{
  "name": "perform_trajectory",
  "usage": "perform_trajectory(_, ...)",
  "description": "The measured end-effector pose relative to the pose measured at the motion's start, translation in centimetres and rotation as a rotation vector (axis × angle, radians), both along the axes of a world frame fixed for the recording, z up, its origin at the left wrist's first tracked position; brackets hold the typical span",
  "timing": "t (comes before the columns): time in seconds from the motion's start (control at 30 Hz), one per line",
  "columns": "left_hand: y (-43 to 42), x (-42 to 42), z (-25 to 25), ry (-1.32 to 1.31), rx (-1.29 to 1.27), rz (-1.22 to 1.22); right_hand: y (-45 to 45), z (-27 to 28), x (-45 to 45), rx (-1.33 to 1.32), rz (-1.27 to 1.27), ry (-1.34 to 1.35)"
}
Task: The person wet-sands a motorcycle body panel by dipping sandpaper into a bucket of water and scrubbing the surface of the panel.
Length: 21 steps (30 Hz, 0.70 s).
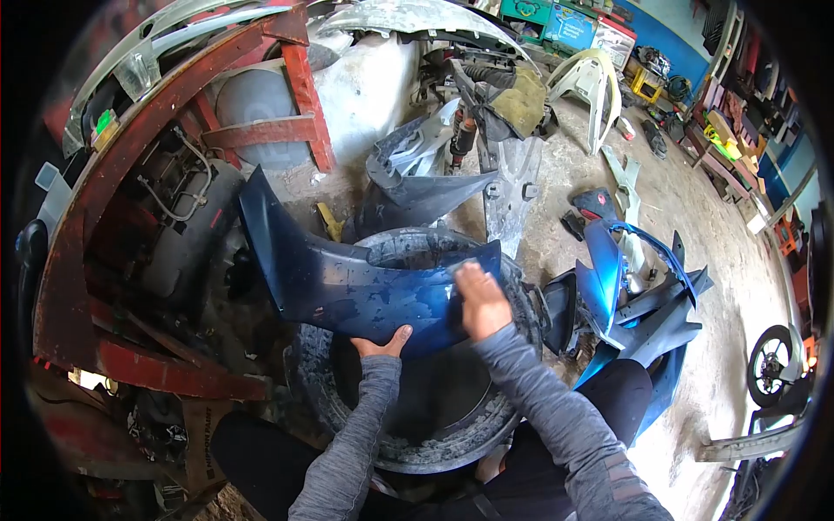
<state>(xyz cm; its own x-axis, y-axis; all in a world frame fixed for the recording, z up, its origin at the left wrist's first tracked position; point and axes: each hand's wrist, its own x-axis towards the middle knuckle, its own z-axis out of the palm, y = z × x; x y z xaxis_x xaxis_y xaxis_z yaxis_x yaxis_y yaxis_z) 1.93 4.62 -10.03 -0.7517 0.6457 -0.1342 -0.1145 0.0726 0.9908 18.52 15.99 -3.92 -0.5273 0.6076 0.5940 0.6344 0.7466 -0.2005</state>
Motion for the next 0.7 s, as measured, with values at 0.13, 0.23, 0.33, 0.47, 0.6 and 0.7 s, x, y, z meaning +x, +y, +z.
perform_trajectory(0.13,0.4,0.4,0.5,0.083,-0.068,0.016,3.8,-1.0,0.8,-0.114,-0.135,0.019)
perform_trajectory(0.23,0.1,-0.1,-0.9,0.077,-0.106,0.053,-0.5,-0.5,0.8,0.013,0.039,0.068)
perform_trajectory(0.33,-0.1,-0.5,-0.3,0.069,0.044,0.017,3.7,-1.4,1.7,-0.011,-0.095,0.125)
perform_trajectory(0.47,-0.4,-0.5,-0.6,0.037,-0.046,-0.006,5.1,-1.5,2.1,-0.011,-0.091,0.105)
perform_trajectory(0.6,-0.3,-0.8,-1.4,0.079,0.043,0.006,3.0,-1.9,2.3,0.055,-0.044,0.056)
perform_trajectory(0.7,-0.3,-0.8,-1.4,0.100,0.004,0.020,8.2,-2.2,2.2,-0.076,-0.182,0.062)
